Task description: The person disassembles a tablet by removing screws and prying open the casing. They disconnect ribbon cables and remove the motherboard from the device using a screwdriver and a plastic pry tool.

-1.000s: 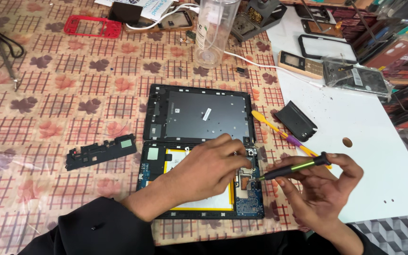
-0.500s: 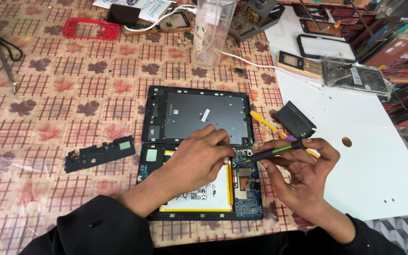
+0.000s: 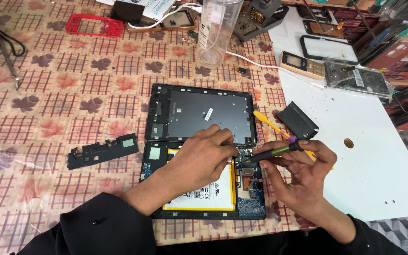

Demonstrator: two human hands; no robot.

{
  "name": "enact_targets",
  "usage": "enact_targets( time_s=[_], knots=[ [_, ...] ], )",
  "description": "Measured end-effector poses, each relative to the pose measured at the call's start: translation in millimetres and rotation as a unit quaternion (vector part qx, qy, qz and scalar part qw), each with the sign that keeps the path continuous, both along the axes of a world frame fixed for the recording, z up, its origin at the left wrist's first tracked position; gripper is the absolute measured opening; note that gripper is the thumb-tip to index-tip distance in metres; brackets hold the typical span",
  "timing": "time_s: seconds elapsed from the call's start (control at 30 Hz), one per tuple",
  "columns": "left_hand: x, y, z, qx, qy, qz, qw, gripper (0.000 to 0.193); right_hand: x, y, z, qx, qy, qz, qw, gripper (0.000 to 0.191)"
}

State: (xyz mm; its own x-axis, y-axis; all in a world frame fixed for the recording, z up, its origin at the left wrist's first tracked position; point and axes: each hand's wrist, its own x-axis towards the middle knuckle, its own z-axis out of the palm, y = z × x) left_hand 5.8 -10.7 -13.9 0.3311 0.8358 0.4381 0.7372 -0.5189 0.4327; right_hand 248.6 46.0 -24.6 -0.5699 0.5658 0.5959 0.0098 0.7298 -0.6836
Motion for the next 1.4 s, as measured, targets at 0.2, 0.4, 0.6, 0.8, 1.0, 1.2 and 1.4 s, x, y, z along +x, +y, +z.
enact_targets(
  time_s=[0.2, 0.4, 0.6, 0.8, 1.0, 1.2, 1.4],
  knots=[
    [0.6, 0.1, 1.4, 0.003, 0.001, 0.0, 1.0, 0.016, 1.5, -0.8, 5.3, 0.003, 0.006, 0.001, 1.0, 0.072],
    [0.0, 1.6, 0.9, -0.005, 0.003, 0.002, 1.0, 0.014, -2.0, 2.4, 11.9, -0.02, -0.003, -0.009, 1.0, 0.076],
    [0.5, 0.2, 0.2, 0.001, -0.01, -0.003, 1.0, 0.013, -8.4, 6.7, 15.7, -0.051, 0.003, -0.012, 0.999, 0.077],
    [0.9, -1.3, 6.6, 0.039, 0.055, -0.019, 0.998, 0.013, -10.6, 8.9, 16.7, -0.062, 0.004, -0.011, 0.998, 0.079],
    [-1.5, -6.0, 16.0, 0.126, 0.213, -0.062, 0.967, 0.007, -9.8, 8.8, 14.6, -0.056, 0.005, -0.018, 0.998, 0.08],
    [-0.4, -6.0, 16.1, 0.133, 0.225, -0.068, 0.963, 0.007, -6.9, 6.1, 14.2, -0.055, 0.011, -0.021, 0.998, 0.08],
    [-0.8, -4.0, 10.1, 0.122, 0.176, -0.063, 0.975, 0.009, -6.3, 6.8, 12.6, -0.038, 0.002, -0.031, 0.999, 0.08]
  ],
)
